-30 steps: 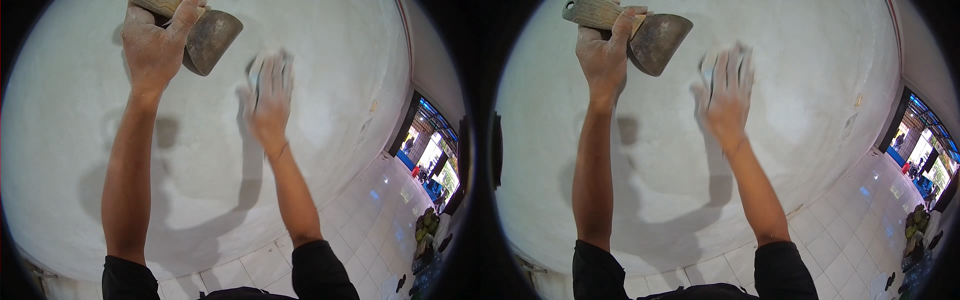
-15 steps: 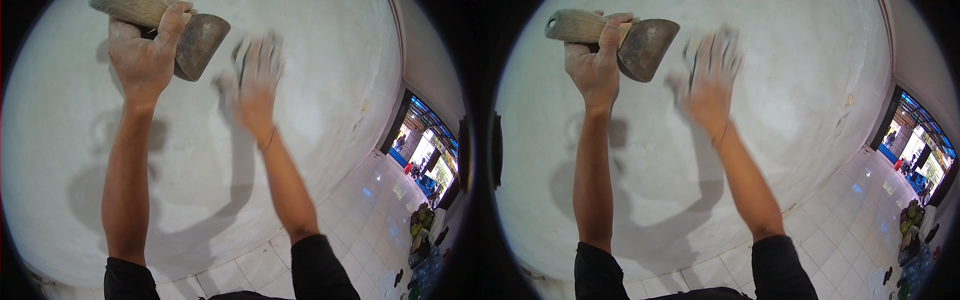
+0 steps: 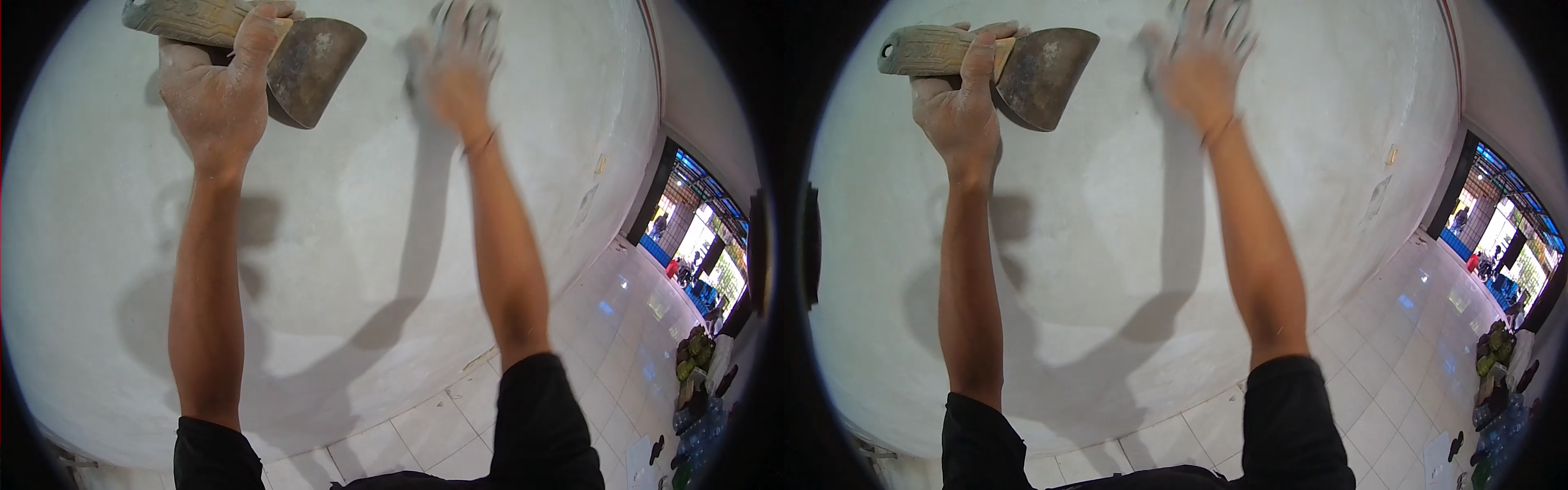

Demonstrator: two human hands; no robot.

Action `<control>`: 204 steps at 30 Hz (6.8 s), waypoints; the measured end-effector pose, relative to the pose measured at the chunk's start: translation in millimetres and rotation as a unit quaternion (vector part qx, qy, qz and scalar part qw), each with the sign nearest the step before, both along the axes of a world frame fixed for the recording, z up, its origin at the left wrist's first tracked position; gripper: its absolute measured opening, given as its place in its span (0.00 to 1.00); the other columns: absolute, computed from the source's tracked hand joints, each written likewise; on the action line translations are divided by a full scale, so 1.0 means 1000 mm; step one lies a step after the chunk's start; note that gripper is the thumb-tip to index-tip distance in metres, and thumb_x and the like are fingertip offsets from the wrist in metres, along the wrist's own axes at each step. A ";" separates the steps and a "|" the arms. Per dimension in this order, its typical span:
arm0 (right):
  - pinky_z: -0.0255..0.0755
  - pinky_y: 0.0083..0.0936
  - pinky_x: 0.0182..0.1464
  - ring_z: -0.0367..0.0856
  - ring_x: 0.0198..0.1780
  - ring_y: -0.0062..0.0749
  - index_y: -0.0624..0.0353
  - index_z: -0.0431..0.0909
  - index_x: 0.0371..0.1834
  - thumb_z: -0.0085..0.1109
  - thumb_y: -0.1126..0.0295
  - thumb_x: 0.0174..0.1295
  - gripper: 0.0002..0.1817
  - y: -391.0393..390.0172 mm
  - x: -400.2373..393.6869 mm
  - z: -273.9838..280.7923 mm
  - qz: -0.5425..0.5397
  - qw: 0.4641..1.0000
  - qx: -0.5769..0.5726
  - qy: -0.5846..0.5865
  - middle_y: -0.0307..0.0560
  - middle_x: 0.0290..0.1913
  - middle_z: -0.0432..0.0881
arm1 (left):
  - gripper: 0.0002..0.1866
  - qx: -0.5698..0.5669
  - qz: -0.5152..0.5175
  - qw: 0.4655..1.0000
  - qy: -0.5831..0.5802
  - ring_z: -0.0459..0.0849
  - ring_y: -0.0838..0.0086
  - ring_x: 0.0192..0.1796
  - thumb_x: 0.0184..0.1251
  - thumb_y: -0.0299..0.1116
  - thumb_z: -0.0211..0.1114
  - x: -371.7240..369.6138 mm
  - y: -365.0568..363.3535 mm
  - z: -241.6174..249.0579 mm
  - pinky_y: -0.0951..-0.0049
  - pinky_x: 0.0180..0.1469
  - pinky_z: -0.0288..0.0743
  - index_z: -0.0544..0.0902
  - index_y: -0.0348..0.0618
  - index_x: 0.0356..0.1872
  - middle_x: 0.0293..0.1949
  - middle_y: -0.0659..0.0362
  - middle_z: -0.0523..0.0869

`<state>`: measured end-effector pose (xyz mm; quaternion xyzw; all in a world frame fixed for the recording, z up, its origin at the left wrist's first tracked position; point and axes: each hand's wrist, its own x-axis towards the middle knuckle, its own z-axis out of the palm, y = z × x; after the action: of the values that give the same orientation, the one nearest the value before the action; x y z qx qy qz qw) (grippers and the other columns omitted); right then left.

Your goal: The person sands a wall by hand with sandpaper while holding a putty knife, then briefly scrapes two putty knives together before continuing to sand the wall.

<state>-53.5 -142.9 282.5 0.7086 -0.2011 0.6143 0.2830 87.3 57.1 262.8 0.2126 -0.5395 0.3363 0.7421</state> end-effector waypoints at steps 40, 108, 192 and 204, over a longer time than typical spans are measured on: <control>0.35 0.59 0.67 0.38 0.71 0.62 0.64 0.47 0.70 0.56 0.44 0.52 0.49 0.081 0.008 -0.092 0.079 0.996 0.048 -0.018 0.60 0.72 0.44 | 0.17 0.049 -0.079 0.994 -0.061 0.84 0.68 0.41 0.66 0.31 0.57 0.007 -0.003 0.005 0.74 0.46 0.79 0.63 0.33 0.48 0.37 0.48 0.84; 0.37 0.53 0.68 0.44 0.70 0.63 0.70 0.52 0.66 0.51 0.49 0.59 0.42 0.061 0.012 -0.025 0.057 0.997 -0.006 -0.050 0.62 0.69 0.52 | 0.14 0.036 0.016 0.997 -0.061 0.84 0.75 0.38 0.65 0.35 0.58 -0.004 -0.008 0.009 0.79 0.39 0.79 0.75 0.31 0.39 0.34 0.53 0.85; 0.37 0.50 0.69 0.46 0.70 0.60 0.69 0.56 0.65 0.50 0.55 0.61 0.35 0.096 0.042 -0.022 0.124 0.991 -0.036 -0.020 0.60 0.69 0.54 | 0.23 -0.143 0.032 0.983 0.108 0.70 0.76 0.45 0.63 0.50 0.59 0.002 0.016 0.000 0.75 0.53 0.64 0.80 0.34 0.38 0.43 0.58 0.71; 0.38 0.50 0.69 0.49 0.69 0.59 0.65 0.57 0.66 0.51 0.60 0.59 0.34 0.090 0.038 -0.011 0.115 0.992 -0.019 0.049 0.57 0.69 0.56 | 0.23 -0.108 0.139 0.982 0.073 0.70 0.74 0.44 0.65 0.48 0.58 0.016 0.026 -0.016 0.75 0.52 0.64 0.76 0.32 0.42 0.42 0.58 0.71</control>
<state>-15.8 -52.5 271.7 0.7503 -0.0925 0.6114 0.2338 103.2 83.0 247.2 0.2281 -0.4100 0.4755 0.7442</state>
